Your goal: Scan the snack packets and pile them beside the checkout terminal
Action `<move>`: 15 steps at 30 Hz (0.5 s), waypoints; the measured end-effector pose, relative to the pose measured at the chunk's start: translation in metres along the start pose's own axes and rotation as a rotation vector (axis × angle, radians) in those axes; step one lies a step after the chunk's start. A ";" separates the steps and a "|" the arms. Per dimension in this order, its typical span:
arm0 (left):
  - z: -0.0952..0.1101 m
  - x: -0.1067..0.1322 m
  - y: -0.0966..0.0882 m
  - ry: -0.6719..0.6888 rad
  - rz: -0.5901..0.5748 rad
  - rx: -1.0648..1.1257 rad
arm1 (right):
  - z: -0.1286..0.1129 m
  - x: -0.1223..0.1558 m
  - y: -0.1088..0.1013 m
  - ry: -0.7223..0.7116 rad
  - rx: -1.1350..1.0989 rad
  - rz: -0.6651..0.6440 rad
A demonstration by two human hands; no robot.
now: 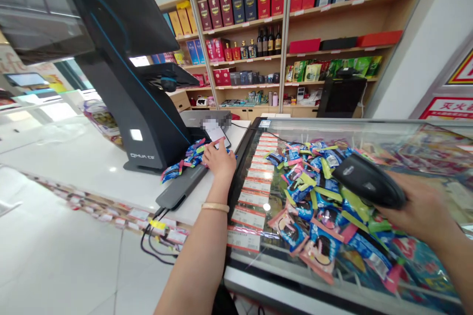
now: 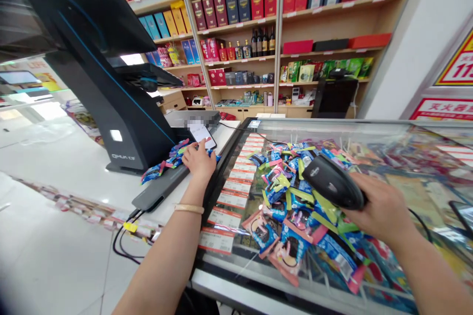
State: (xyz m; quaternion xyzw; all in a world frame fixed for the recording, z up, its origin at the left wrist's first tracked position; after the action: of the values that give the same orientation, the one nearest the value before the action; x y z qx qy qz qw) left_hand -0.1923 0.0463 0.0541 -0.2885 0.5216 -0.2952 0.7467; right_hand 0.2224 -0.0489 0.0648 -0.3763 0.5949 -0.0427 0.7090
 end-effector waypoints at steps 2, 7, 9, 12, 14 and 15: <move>0.019 0.002 0.004 0.110 0.010 0.168 | 0.002 -0.001 -0.002 0.020 0.023 0.003; 0.098 0.042 0.028 0.505 -0.346 0.816 | 0.019 -0.001 -0.001 0.169 0.007 -0.049; 0.123 0.068 0.031 0.623 -0.539 0.905 | 0.023 -0.001 0.000 0.227 -0.010 -0.080; 0.140 0.092 0.027 0.731 -0.675 0.870 | 0.020 -0.003 -0.002 0.228 -0.014 -0.079; 0.142 0.098 0.023 0.751 -0.702 0.822 | 0.016 -0.005 -0.004 0.208 -0.017 -0.067; 0.143 0.099 0.023 0.752 -0.715 0.798 | 0.014 -0.005 -0.004 0.204 -0.022 -0.066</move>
State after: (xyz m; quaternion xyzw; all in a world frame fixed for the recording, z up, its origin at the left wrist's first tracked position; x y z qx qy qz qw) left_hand -0.0256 0.0053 0.0180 -0.0217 0.4694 -0.7770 0.4189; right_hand 0.2349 -0.0424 0.0718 -0.3970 0.6516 -0.0974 0.6389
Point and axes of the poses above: each hand's wrist, its own x-axis away from the middle knuckle, its own y-axis out of the palm, z = x × y, the point moved 7 cm from there along -x, towards the middle knuckle, and after that the axes turned 14 degrees about y, right-handed, at the moved point
